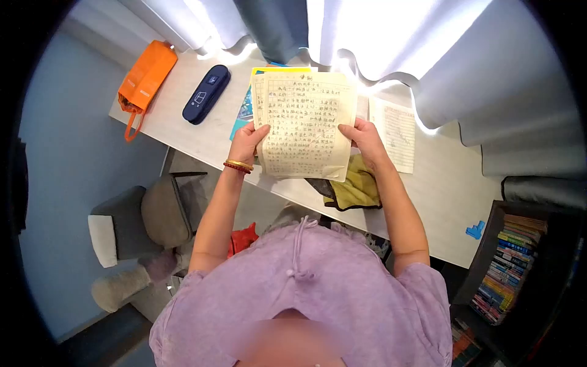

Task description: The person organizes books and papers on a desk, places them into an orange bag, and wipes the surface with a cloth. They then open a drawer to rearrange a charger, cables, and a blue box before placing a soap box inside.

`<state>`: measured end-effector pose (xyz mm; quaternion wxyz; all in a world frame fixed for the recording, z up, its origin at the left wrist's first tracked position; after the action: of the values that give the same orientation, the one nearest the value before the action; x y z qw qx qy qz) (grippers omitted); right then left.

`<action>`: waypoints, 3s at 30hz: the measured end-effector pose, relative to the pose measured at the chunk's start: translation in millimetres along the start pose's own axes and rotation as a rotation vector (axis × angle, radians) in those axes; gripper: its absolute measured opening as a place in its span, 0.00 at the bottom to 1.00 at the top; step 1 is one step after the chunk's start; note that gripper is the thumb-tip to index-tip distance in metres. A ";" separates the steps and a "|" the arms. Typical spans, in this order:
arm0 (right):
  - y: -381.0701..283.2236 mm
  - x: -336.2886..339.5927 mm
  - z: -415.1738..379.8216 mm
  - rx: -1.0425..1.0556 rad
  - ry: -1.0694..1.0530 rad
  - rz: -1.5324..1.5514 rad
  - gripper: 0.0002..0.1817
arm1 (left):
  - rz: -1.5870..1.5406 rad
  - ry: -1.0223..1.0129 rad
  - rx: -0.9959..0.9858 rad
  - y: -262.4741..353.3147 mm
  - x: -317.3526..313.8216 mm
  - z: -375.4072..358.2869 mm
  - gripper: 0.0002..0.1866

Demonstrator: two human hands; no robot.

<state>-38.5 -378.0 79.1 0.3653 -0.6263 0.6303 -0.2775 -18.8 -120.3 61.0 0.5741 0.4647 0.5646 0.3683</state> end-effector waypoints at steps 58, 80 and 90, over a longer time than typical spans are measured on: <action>30.7 120.1 17.1 0.228 0.253 0.514 0.09 | -0.049 0.084 0.025 -29.6 40.4 28.6 0.13; 40.6 -50.0 33.3 0.368 0.413 -0.487 0.10 | 0.233 0.001 -0.143 -8.8 17.8 19.8 0.19; 62.4 -9.5 40.8 -0.108 0.089 0.019 0.18 | 0.317 0.087 -0.095 -17.9 47.4 10.0 0.19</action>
<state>-42.6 -360.4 6.1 0.3051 -0.6262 0.6659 -0.2671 -6.5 -81.9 28.8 0.5052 0.5039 0.4907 0.5001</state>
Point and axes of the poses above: each hand's wrist, its own z-axis towards the middle knuckle, its own x-axis out of the back of the hand, y = z × x, the point moved 5 cm from there along z, towards the middle knuckle, and after that the axes turned 14 degrees about -x, right-handed, at the moved point
